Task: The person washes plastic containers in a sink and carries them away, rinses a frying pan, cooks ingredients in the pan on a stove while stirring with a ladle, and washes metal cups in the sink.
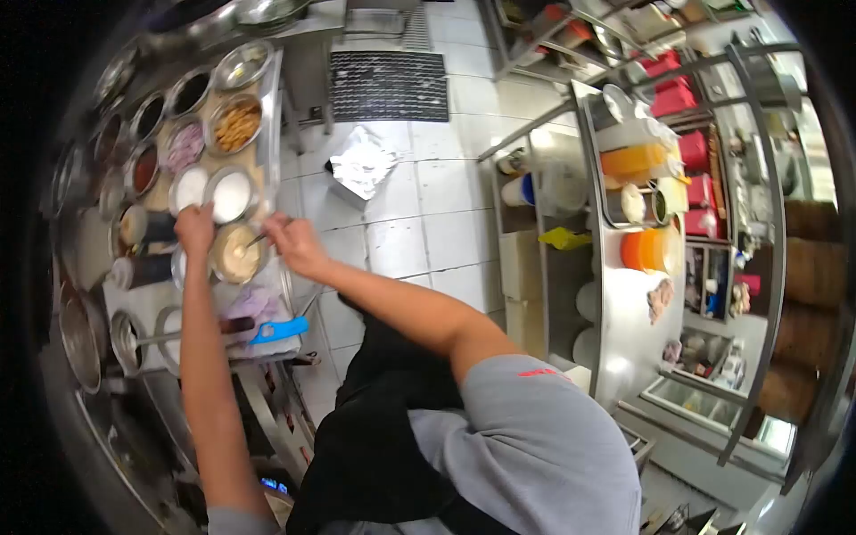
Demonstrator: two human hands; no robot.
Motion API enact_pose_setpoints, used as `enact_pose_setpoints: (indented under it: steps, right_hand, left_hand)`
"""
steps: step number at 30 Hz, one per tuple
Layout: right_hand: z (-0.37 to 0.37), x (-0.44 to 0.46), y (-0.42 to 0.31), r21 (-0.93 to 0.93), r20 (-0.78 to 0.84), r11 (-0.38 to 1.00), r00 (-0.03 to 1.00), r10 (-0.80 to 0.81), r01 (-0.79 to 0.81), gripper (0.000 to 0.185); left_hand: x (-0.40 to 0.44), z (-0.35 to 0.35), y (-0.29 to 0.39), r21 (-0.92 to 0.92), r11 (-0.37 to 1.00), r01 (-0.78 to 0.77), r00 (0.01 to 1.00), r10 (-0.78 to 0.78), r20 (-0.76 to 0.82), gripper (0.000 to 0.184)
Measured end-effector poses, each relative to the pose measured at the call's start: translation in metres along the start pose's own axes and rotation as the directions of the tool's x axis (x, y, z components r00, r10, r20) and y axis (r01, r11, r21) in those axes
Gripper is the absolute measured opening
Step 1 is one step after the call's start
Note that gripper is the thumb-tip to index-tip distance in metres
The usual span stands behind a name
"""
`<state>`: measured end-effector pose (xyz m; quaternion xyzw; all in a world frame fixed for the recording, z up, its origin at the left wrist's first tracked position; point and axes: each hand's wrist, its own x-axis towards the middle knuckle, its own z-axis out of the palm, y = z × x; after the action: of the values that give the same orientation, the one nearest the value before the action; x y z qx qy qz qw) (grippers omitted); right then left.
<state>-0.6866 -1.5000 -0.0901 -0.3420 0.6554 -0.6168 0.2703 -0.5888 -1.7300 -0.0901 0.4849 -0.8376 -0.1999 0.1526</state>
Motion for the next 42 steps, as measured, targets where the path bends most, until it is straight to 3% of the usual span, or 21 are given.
enact_pose_setpoints:
  steps: [1, 2, 4, 6, 8, 10, 14, 17, 19, 20, 22, 26, 29, 31, 33, 36, 37, 38, 39, 41, 42]
  right_hand:
    - [0.006, -0.001, 0.016, -0.031, -0.027, 0.996, 0.996, -0.088, 0.087, 0.040]
    - [0.003, -0.001, 0.045, -0.143, 0.045, 0.989, 0.998, 0.049, -0.042, 0.046]
    - [-0.002, 0.002, 0.019, -0.026, 0.014, 0.998, 0.998, 0.063, -0.062, 0.052]
    - [-0.005, 0.004, -0.018, 0.182, 0.015, 0.952, 0.969, 0.248, -0.247, 0.041]
    - [-0.006, 0.004, -0.022, 0.291, 0.039, 0.928, 0.972, 0.231, -0.233, 0.037]
    - [-0.008, 0.004, -0.032, 0.263, 0.049, 0.943, 0.979, 0.196, -0.202, 0.037]
    - [0.013, -0.009, -0.050, 0.226, 0.120, 0.947, 0.971, 0.205, -0.228, 0.041]
    - [0.043, -0.034, -0.073, 0.108, 0.230, 0.980, 0.963, 0.137, -0.165, 0.040]
    - [0.078, -0.058, -0.079, 0.116, 0.299, 0.955, 0.927, 0.227, -0.272, 0.039]
    - [0.101, -0.079, -0.086, 0.181, 0.388, 0.948, 0.905, 0.175, -0.261, 0.040]
    - [0.151, -0.120, -0.094, 0.249, 0.530, 0.930, 0.842, 0.103, -0.270, 0.041]
    - [0.256, -0.224, -0.103, 0.119, 0.747, 0.902, 0.636, 0.194, -0.415, 0.045]
    - [0.322, -0.300, -0.110, 0.046, 0.851, 0.929, 0.501, 0.156, -0.368, 0.042]
    - [0.358, -0.342, -0.099, 0.137, 0.907, 0.923, 0.421, 0.029, -0.360, 0.036]
    - [0.378, -0.368, -0.105, 0.280, 0.865, 0.937, 0.369, -0.341, 0.209, 0.032]
    - [0.382, -0.377, -0.113, 0.285, 0.819, 0.945, 0.471, -0.327, 0.160, 0.028]
    - [0.375, -0.369, -0.113, 0.272, 0.820, 0.962, 0.525, -0.226, -0.009, 0.027]
    - [0.358, -0.337, -0.116, 0.270, 0.789, 0.954, 0.598, -0.141, -0.130, 0.026]
    - [0.339, -0.309, -0.122, 0.230, 0.753, 0.963, 0.652, -0.085, -0.140, 0.028]
    - [0.297, -0.250, -0.123, 0.224, 0.613, 0.974, 0.779, -0.131, -0.013, 0.036]
    - [0.268, -0.214, -0.124, 0.010, 0.517, 0.981, 0.838, -0.172, 0.195, 0.044]
  left_hand:
    - [0.007, 0.013, -0.019, -0.002, 1.000, -0.027, 1.000, 0.027, -0.008, 0.041]
    - [0.001, -0.001, -0.004, 0.049, 0.996, 0.069, 0.998, -0.069, 0.007, 0.043]
    - [-0.009, -0.031, 0.000, 0.026, 0.998, 0.063, 0.989, -0.059, -0.133, 0.044]
    - [-0.038, -0.077, 0.011, -0.248, 0.968, 0.029, 0.969, -0.089, -0.232, 0.035]
    - [-0.069, -0.106, -0.011, -0.347, 0.938, 0.027, 0.940, -0.142, -0.311, 0.030]
    - [-0.122, -0.130, -0.035, -0.668, 0.742, 0.056, 0.932, -0.278, -0.231, 0.021]
    - [-0.275, -0.166, -0.091, -0.719, 0.658, 0.225, 0.865, -0.475, -0.163, 0.016]
    - [-0.408, -0.161, -0.130, -0.737, 0.563, 0.374, 0.723, -0.675, -0.149, 0.015]
    - [-0.497, -0.159, -0.138, -0.719, 0.557, 0.416, 0.650, -0.735, -0.193, 0.015]
    - [-0.538, -0.147, -0.146, -0.727, 0.579, 0.369, 0.631, -0.730, -0.261, 0.016]
    - [-0.609, -0.142, -0.143, -0.724, 0.498, 0.477, 0.551, -0.812, -0.195, 0.014]
    - [-0.703, -0.138, -0.131, -0.803, 0.355, 0.478, 0.439, -0.889, -0.132, 0.013]
    - [-0.745, -0.143, -0.123, -0.838, 0.276, 0.470, 0.361, -0.927, -0.103, 0.014]
    - [-0.764, -0.154, -0.121, -0.804, 0.254, 0.538, 0.325, -0.942, -0.081, 0.016]
    - [-0.779, -0.160, -0.123, -0.824, 0.224, 0.520, 0.248, -0.963, -0.105, 0.016]
    - [-0.795, -0.173, -0.125, -0.843, 0.231, 0.486, 0.236, -0.963, -0.128, 0.015]
    - [-0.798, -0.174, -0.128, -0.856, 0.246, 0.454, 0.262, -0.955, -0.136, 0.015]
    - [-0.814, -0.157, -0.136, -0.779, 0.247, 0.576, 0.281, -0.955, -0.094, 0.015]
    - [-0.807, -0.153, -0.140, -0.834, 0.168, 0.526, 0.265, -0.964, -0.027, 0.016]
    - [-0.793, -0.152, -0.141, -0.846, 0.205, 0.493, 0.328, -0.944, -0.037, 0.020]
    - [-0.789, -0.147, -0.141, -0.835, 0.226, 0.502, 0.357, -0.933, -0.038, 0.021]
